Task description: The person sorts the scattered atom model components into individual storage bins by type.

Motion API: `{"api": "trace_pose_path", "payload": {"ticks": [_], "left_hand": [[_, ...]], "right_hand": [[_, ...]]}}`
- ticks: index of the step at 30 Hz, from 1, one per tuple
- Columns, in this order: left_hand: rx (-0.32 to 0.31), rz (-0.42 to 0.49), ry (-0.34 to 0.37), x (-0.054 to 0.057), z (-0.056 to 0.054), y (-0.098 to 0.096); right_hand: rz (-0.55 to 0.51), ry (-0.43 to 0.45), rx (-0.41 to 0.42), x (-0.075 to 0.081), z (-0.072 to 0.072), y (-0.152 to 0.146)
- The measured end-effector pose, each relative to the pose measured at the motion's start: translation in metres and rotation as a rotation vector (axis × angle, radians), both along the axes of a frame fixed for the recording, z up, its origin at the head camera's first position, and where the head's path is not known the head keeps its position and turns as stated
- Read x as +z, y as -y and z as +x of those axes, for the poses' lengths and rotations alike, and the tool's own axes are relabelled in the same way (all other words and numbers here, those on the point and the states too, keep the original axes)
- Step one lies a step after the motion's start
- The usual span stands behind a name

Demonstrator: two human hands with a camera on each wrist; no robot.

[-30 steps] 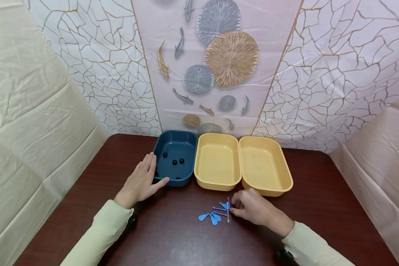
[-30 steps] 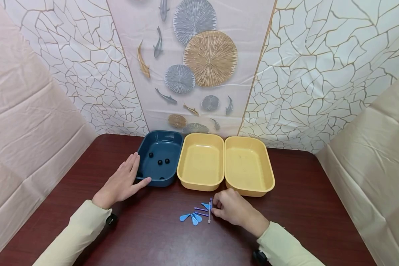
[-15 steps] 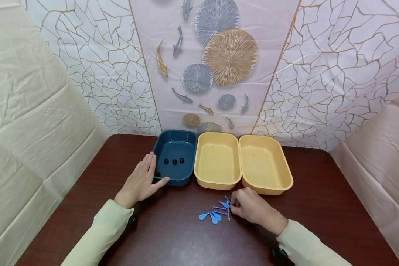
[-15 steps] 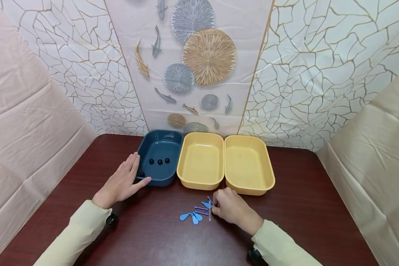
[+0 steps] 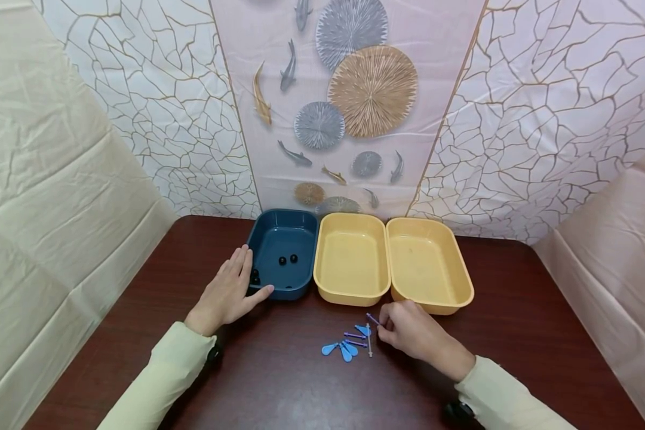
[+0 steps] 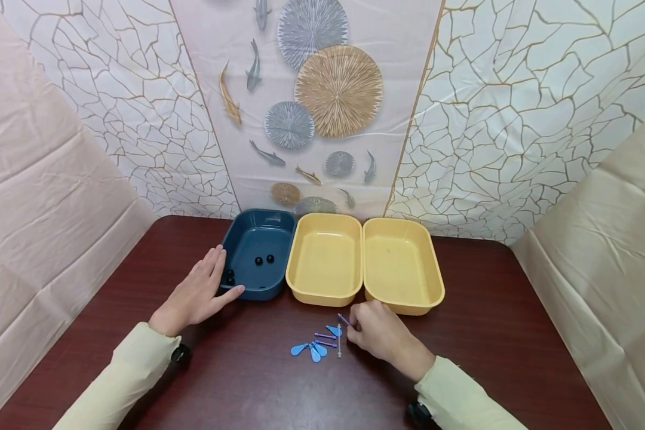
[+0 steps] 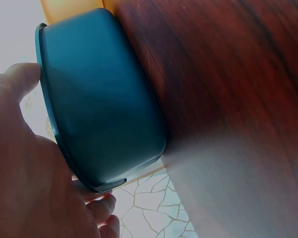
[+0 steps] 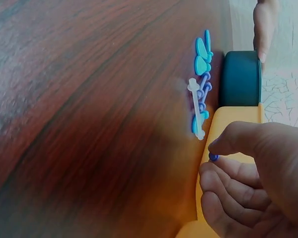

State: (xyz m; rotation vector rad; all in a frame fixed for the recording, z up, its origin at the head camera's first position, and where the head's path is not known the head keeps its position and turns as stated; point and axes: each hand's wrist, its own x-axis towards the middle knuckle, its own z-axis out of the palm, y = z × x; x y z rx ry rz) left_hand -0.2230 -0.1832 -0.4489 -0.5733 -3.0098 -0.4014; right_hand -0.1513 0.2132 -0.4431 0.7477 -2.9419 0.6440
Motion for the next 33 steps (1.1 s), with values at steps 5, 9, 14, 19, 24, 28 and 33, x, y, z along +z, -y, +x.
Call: {"api": "trace_pose_path", "payload": {"ticks": [5, 9, 14, 19, 24, 28, 33], "left_hand": [[-0.004, 0.001, -0.007, 0.000, 0.000, 0.000], [-0.006, 0.006, -0.010, 0.001, -0.001, 0.000], [-0.004, 0.006, -0.009, 0.002, -0.002, 0.000], [0.002, 0.004, -0.006, 0.002, -0.002, 0.000], [0.000, 0.010, -0.005, 0.002, -0.001, 0.000], [0.000, 0.011, -0.005, 0.001, 0.000, 0.000], [0.000, 0.008, -0.003, 0.000, 0.000, 0.000]], "right_hand": [[-0.006, -0.017, 0.011, 0.009, 0.003, -0.004], [-0.022, -0.054, 0.011, 0.019, 0.005, -0.007], [-0.024, -0.112, 0.021, 0.035, 0.006, -0.009], [-0.015, -0.184, 0.051, 0.052, 0.005, -0.009], [-0.006, -0.204, 0.050, 0.062, -0.004, -0.007], [0.010, -0.200, 0.043, 0.064, -0.017, -0.004], [0.026, -0.197, 0.031, 0.062, -0.035, 0.003]]}}
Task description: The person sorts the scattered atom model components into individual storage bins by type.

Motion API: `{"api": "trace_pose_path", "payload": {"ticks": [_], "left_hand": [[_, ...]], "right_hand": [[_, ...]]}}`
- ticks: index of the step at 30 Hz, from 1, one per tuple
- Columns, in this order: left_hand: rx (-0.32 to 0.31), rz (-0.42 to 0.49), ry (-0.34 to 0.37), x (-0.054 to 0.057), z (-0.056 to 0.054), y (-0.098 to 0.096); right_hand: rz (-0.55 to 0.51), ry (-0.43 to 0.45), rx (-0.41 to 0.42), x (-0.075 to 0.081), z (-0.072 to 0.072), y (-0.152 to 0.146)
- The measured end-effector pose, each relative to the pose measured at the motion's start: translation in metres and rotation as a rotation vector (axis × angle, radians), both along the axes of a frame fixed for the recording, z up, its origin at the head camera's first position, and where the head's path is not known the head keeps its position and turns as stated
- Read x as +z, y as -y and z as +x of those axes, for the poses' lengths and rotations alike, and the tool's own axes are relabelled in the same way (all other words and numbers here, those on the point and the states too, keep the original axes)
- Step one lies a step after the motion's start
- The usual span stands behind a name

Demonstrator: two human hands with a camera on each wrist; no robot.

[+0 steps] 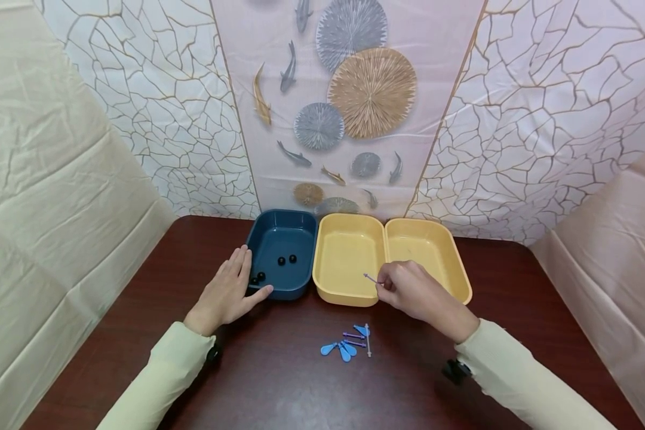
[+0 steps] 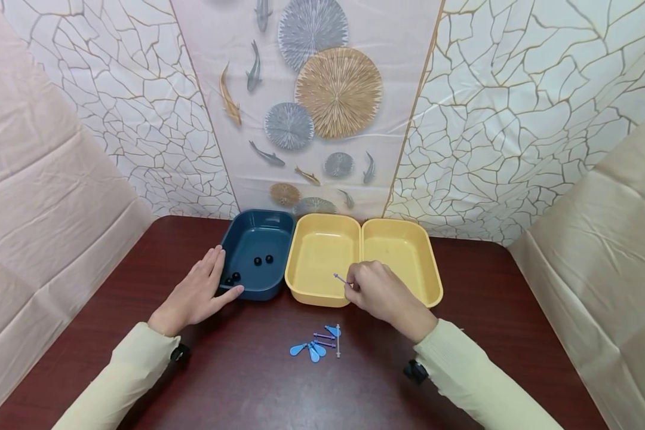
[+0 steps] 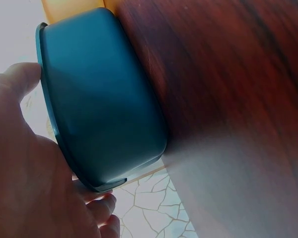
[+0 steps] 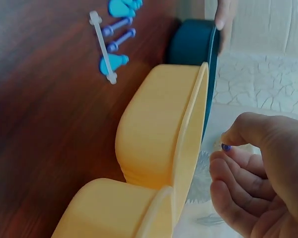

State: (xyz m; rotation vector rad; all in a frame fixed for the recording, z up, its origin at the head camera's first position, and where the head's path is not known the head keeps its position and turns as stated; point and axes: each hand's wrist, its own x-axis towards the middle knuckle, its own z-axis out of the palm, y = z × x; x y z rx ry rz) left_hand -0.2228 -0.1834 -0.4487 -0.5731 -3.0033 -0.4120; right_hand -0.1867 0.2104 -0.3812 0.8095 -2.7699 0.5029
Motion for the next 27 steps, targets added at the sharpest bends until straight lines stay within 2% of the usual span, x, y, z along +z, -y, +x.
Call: {"api": "trace_pose_path", "payload": {"ticks": [7, 17, 27], "left_hand": [[-0.002, 0.003, -0.003, -0.001, 0.000, 0.000], [0.001, 0.008, 0.000, 0.000, 0.000, 0.000], [0.002, 0.007, 0.002, 0.000, 0.000, 0.000]], "right_hand": [[0.007, 0.055, -0.041, -0.007, -0.031, 0.012], [-0.010, 0.130, -0.027, -0.026, -0.073, 0.032], [0.032, 0.185, -0.030, -0.051, -0.102, 0.047]]}}
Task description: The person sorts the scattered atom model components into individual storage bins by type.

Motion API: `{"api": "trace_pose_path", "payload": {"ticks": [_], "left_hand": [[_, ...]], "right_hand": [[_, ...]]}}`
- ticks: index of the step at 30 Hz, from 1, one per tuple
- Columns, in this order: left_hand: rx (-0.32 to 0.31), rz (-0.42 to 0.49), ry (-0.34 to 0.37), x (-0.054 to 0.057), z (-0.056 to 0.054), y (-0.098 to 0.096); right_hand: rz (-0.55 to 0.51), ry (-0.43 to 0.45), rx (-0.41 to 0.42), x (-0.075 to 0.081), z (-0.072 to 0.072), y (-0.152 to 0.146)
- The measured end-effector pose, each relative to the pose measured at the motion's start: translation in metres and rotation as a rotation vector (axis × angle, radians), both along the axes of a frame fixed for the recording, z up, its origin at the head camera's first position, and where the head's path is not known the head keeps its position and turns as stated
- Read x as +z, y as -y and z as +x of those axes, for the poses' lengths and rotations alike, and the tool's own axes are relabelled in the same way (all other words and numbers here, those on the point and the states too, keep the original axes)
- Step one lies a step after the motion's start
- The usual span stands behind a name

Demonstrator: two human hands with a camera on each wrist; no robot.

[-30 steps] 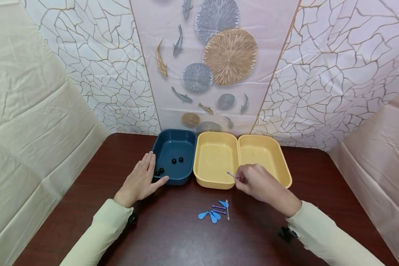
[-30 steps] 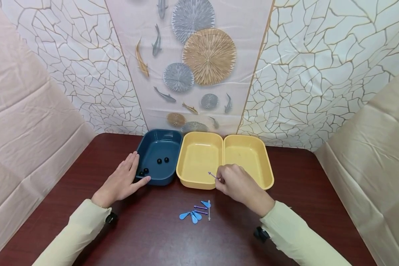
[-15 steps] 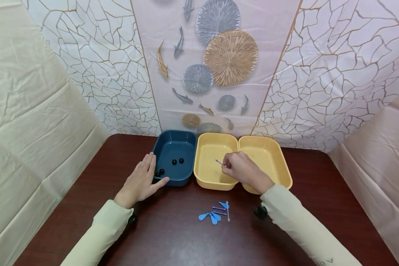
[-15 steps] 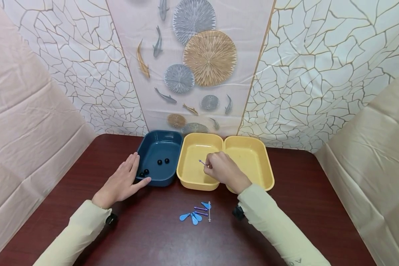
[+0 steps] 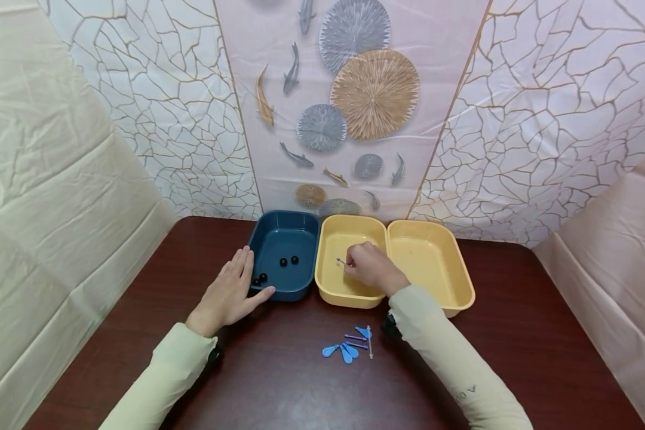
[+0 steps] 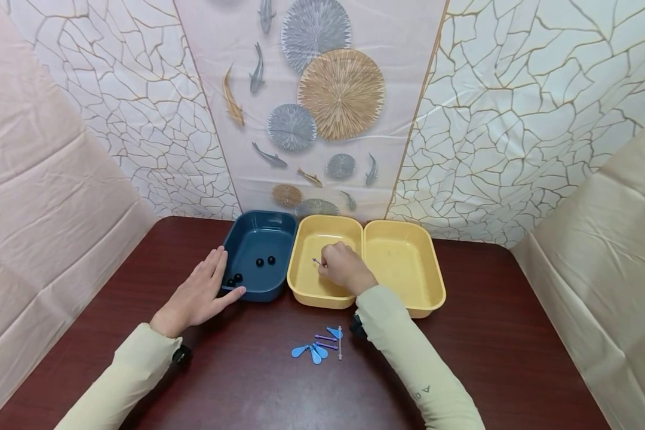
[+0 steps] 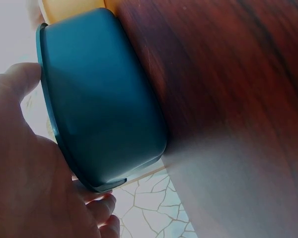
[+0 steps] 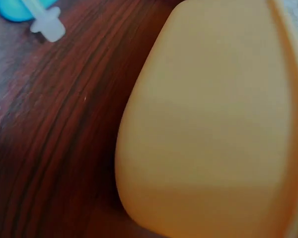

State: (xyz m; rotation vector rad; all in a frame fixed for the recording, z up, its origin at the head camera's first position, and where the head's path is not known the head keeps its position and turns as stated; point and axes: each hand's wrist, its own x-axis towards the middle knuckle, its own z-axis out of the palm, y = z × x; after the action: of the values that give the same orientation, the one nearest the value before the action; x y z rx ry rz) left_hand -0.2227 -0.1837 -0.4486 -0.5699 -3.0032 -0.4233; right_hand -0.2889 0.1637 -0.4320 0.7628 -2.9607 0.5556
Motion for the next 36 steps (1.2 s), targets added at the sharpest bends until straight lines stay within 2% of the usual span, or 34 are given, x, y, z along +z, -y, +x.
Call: {"api": "trace_pose_path", "payload": {"ticks": [9, 12, 16, 21, 27, 31, 36], "left_hand": [[0.000, -0.005, -0.007, 0.000, 0.000, 0.000], [-0.003, -0.004, -0.010, -0.001, -0.001, 0.001], [-0.005, 0.000, -0.014, -0.001, -0.001, 0.001], [-0.004, 0.002, -0.014, -0.001, -0.001, 0.000], [-0.005, 0.003, -0.008, 0.000, 0.000, 0.000], [-0.005, 0.001, 0.001, 0.000, 0.000, 0.000], [-0.008, 0.001, -0.001, 0.000, 0.000, 0.000]], "right_hand": [[0.037, 0.054, -0.012, -0.012, -0.010, 0.007], [0.039, 0.035, -0.001, -0.007, -0.010, 0.007], [0.034, -0.015, 0.062, 0.012, -0.001, 0.001], [0.026, -0.066, 0.148, 0.041, 0.019, -0.011], [0.018, -0.052, 0.157, 0.065, 0.052, -0.023], [0.026, -0.067, 0.162, 0.071, 0.077, -0.030], [-0.003, -0.091, 0.196, 0.068, 0.105, -0.039]]}}
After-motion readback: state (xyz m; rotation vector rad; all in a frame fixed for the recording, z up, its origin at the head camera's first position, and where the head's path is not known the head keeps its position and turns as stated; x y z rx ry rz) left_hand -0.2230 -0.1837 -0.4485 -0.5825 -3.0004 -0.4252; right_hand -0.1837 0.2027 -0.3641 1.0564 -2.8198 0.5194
